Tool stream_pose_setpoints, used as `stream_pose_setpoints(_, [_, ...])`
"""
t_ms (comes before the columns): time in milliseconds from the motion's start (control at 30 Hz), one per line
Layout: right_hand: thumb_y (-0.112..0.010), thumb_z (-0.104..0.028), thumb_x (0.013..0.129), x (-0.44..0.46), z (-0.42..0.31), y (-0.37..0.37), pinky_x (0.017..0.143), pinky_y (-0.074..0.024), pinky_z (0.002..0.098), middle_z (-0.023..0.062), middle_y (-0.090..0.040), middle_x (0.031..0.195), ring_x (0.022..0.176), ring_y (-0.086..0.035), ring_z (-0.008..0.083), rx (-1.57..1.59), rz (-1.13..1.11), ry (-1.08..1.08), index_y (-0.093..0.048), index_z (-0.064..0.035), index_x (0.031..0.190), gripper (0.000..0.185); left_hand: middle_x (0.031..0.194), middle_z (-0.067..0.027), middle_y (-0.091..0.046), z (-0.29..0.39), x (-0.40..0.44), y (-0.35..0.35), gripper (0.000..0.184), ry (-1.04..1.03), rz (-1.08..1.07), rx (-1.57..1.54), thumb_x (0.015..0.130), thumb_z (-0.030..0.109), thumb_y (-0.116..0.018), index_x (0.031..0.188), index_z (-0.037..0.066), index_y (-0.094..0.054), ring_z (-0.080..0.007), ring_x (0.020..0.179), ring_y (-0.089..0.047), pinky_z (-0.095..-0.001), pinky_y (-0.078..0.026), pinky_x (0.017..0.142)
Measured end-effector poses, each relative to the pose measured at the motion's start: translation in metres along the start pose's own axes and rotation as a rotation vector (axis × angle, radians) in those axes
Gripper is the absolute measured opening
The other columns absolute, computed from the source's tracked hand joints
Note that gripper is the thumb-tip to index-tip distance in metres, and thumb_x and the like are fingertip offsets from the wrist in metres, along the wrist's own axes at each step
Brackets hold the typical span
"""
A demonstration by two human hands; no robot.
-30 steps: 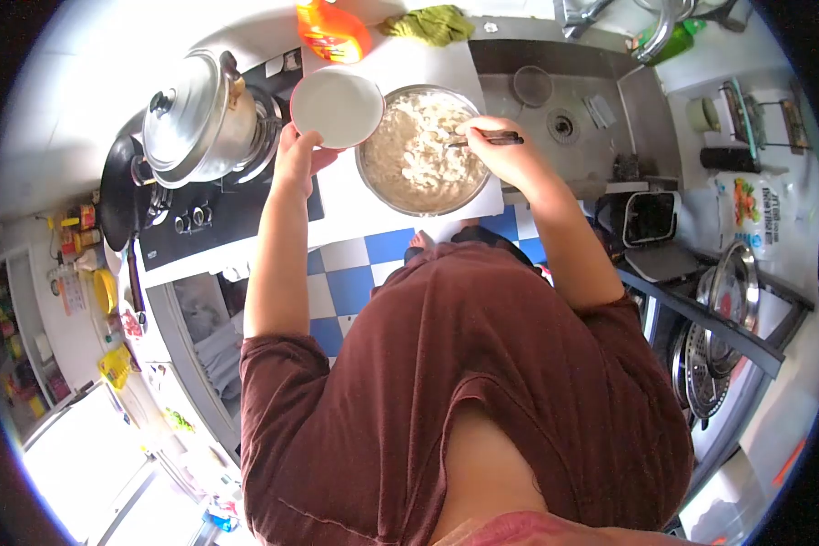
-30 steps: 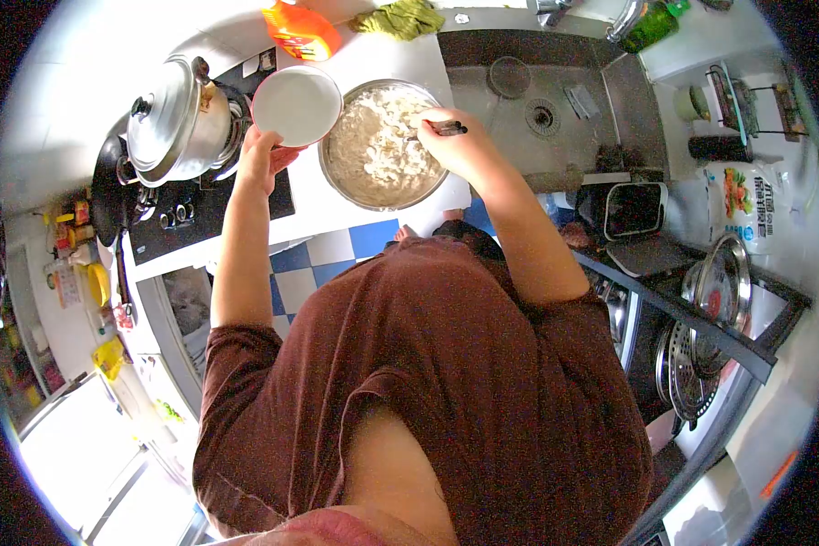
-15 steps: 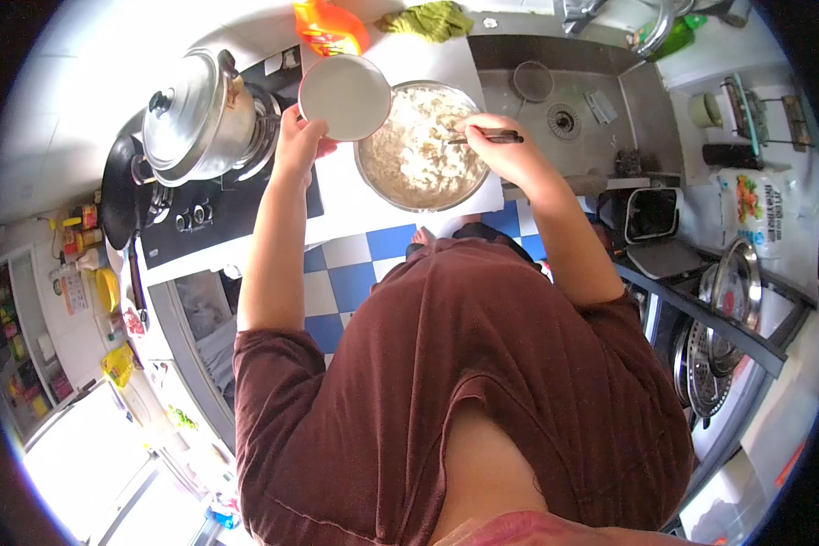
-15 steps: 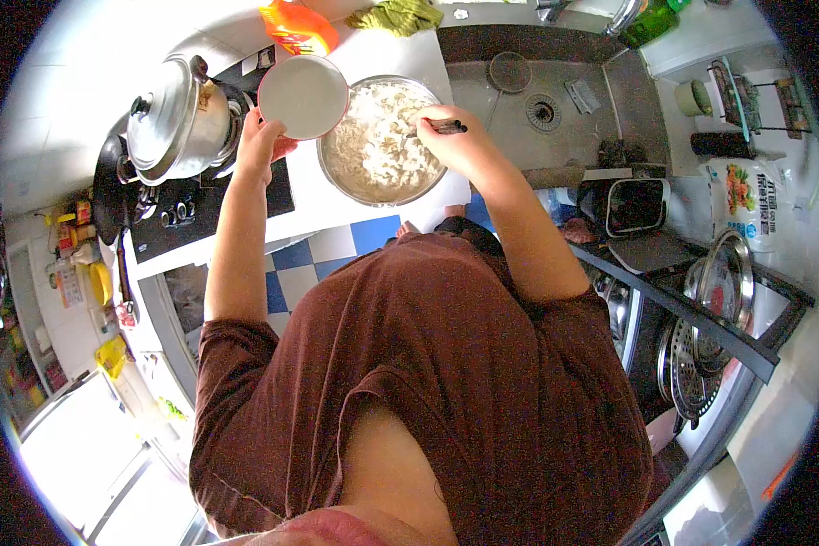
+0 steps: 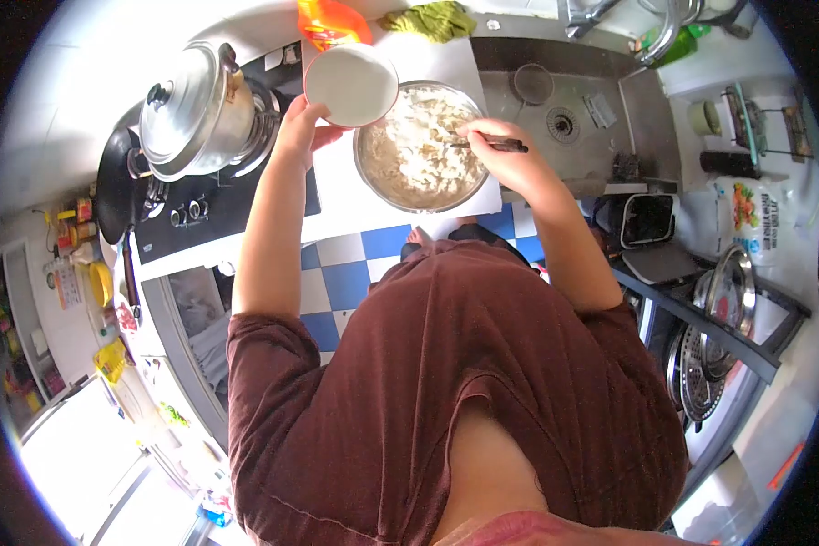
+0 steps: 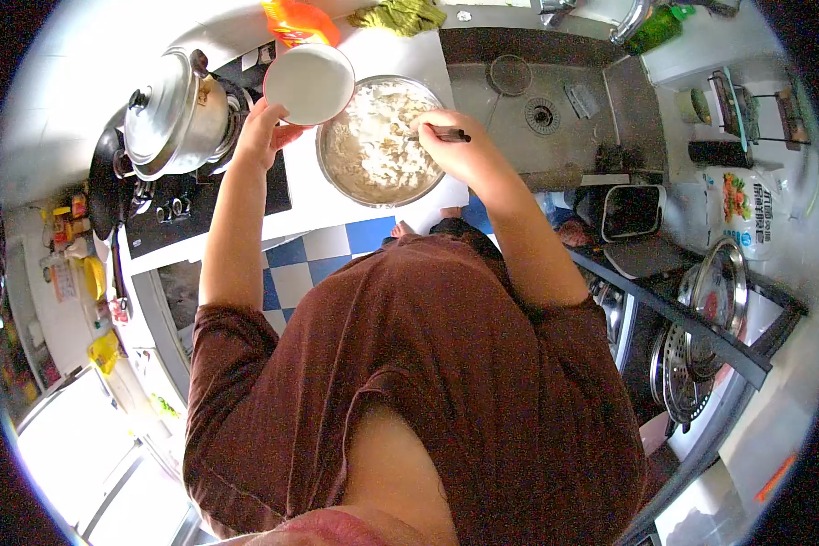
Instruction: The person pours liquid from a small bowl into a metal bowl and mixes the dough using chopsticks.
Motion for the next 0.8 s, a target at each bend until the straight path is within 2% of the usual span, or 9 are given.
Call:
stream_pose_setpoints(133, [-0.054, -0.01, 0.082, -0.006, -0.016, 0.007, 0.069, -0.0448, 0.0237, 0.0075, -0.064, 0.084, 0.077, -0.059, 0.0111, 0.029, 0.012, -0.05, -0.061, -0.0047, 0.09, 0.012, 0.102, -0.0162, -0.054, -0.015, 0.018, 0.0, 0.052, 0.015, -0.095, -0.212, 0.068, 0.015, -0.051, 0.115, -0.003, -0.04, -0.0252, 0.083, -0.061, -0.0312, -0.049, 0.076])
stream_pose_setpoints(333, [-0.056, -0.019, 0.084, 0.004, -0.035, 0.022, 0.064, -0.0449, 0.0243, 0.0062, -0.064, 0.078, 0.072, -0.059, 0.011, 0.012, 0.013, -0.138, -0.061, -0.0044, 0.092, 0.017, 0.105, -0.0208, -0.048, -0.055, 0.047, 0.02, 0.05, 0.179, 0.038, -0.511, 0.069, 0.006, -0.045, 0.115, -0.008, -0.034, -0.0396, 0.087, -0.058, -0.0368, -0.051, 0.08])
stream_pose_setpoints(467, [-0.056, -0.023, 0.082, 0.029, -0.059, 0.017, 0.059, -0.044, 0.0261, 0.0094, -0.062, 0.074, 0.065, -0.059, 0.0148, -0.261, 0.036, -0.096, -0.061, -0.008, 0.092, 0.018, 0.103, -0.023, -0.049, -0.075, 0.065, 0.025, 0.052, 0.178, 0.026, -0.598, 0.069, 0.005, -0.045, 0.117, -0.01, -0.031, -0.0407, 0.088, -0.058, -0.0354, -0.053, 0.078])
stream_pose_setpoints(533, [-0.056, -0.022, 0.081, 0.047, -0.046, 0.003, 0.058, -0.0436, 0.027, 0.0112, -0.06, 0.073, 0.063, -0.058, 0.0172, -0.24, 0.006, -0.024, -0.06, -0.0091, 0.091, 0.017, 0.101, -0.0259, -0.053, -0.084, 0.068, 0.025, 0.051, 0.192, 0.063, -0.599, 0.072, 0.006, -0.043, 0.118, -0.01, -0.029, -0.0397, 0.089, -0.058, -0.0349, -0.053, 0.079])
stream_pose_setpoints(667, [-0.056, -0.02, 0.081, 0.067, -0.032, -0.03, 0.06, -0.0436, 0.0263, 0.01, -0.06, 0.076, 0.066, -0.058, 0.0162, -0.243, -0.09, -0.008, -0.06, -0.0086, 0.09, 0.015, 0.106, -0.0238, -0.045, -0.1, 0.077, 0.022, 0.053, 0.249, 0.051, -0.687, 0.068, 0.003, -0.045, 0.116, -0.011, -0.028, -0.0419, 0.087, -0.058, -0.0366, -0.053, 0.077])
stream_pose_setpoints(800, [-0.056, -0.019, 0.081, 0.065, -0.013, -0.057, 0.063, -0.0435, 0.0279, 0.0083, -0.06, 0.078, 0.068, -0.057, 0.0184, -0.137, -0.202, 0.036, -0.06, -0.0069, 0.089, 0.015, 0.104, -0.024, -0.048, -0.107, 0.083, 0.02, 0.05, 0.257, 0.034, -0.679, 0.069, 0.002, -0.043, 0.115, -0.012, -0.029, -0.0394, 0.085, -0.059, -0.0373, -0.053, 0.078])
Point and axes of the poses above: each hand's wrist, its own x-axis towards the middle knuckle, its own y-axis out of the back of the hand, z = x × y, the point moved 10 cm from there along x, towards the middle knuckle
